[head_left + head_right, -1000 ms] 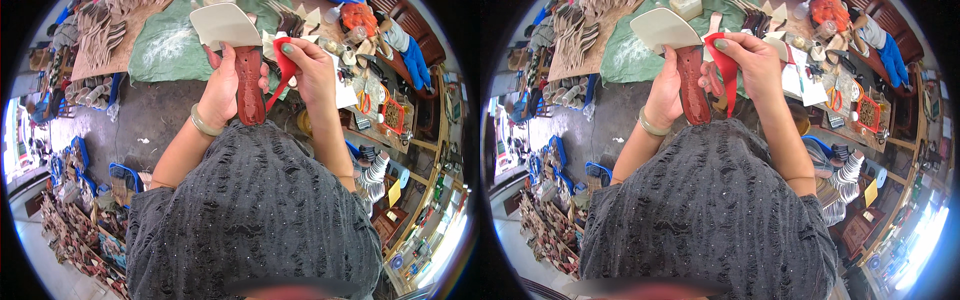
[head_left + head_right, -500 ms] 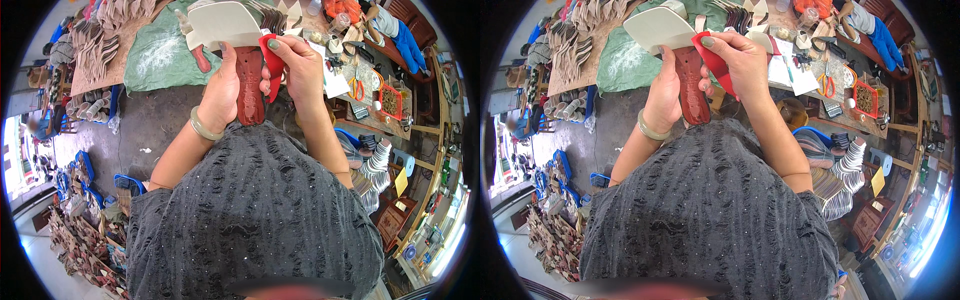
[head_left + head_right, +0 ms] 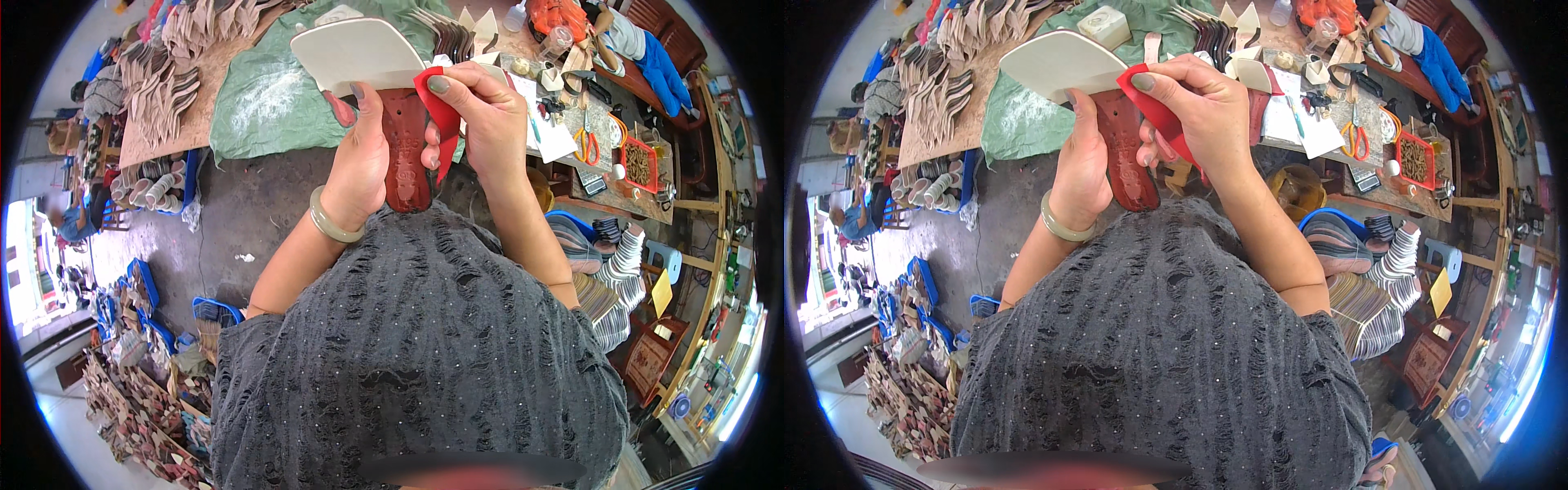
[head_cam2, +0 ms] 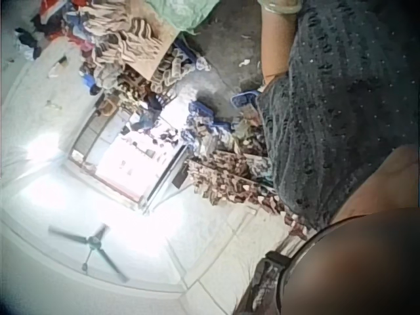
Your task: Applying glue to shoe components and assembling decorative ribbons for footwear production.
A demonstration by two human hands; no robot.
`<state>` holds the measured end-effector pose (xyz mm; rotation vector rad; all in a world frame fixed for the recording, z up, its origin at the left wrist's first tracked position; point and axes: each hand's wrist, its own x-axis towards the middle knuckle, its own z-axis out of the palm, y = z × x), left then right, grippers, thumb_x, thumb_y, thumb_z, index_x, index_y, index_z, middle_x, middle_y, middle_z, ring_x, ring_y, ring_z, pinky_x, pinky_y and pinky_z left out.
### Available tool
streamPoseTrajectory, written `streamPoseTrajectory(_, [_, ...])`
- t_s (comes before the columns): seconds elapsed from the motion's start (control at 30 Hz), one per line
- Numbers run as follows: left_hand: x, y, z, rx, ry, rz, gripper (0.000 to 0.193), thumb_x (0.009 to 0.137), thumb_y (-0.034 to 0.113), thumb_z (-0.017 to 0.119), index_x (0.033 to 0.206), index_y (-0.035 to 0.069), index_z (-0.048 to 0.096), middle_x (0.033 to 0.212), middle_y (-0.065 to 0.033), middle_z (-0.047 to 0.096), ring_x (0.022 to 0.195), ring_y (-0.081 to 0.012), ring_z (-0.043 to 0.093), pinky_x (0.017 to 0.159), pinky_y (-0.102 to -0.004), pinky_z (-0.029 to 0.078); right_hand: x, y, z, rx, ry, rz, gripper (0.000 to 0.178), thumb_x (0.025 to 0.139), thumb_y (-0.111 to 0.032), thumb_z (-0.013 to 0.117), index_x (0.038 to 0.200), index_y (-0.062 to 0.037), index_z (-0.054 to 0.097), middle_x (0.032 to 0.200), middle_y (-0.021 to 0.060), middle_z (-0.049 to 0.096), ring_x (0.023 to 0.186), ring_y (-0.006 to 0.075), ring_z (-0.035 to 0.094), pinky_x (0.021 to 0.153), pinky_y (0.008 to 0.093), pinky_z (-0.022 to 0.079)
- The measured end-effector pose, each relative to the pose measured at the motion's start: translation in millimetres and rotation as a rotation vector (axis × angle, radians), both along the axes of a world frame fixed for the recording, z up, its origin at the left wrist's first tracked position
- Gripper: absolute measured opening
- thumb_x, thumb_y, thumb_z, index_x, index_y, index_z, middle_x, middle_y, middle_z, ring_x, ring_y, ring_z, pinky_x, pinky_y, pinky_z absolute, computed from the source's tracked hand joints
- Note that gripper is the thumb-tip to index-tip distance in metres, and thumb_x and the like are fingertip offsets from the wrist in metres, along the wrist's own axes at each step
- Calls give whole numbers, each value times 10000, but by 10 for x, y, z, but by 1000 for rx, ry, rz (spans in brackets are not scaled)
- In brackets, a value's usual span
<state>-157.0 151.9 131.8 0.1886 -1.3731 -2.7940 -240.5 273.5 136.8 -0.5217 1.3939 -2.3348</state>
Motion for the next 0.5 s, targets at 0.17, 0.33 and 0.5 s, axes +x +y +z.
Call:
streamPoseTrajectory(0.17, [188,-301,120,-101,114,-69,768,942,668,177,1404,83,360,841,-53,535,644,-128,504,618,-264,458,244,-250,113,-88,-107,69,114,868,-44,663,910,62,674,851,83,610,543,176,634,373,313,521])
streamPoseTrajectory(0.33, [444,-659,153,-265,143,11,757,957,632,208,1485,89,231,852,-64,568,636,-120,528,617,-258,470,482,-596,181,60,89,7,79,826,-42,698,884,11,693,868,69,661,616,171,629,509,271,515])
streamPoseTrajectory(0.5, [782,-988,179,-383,100,58,722,977,574,283,1484,64,218,894,-78,592,685,-131,570,641,-260,486,579,-953,241,353,1097,-277,149,702,-41,751,848,-46,722,783,30,619,746,216,556,648,322,471])
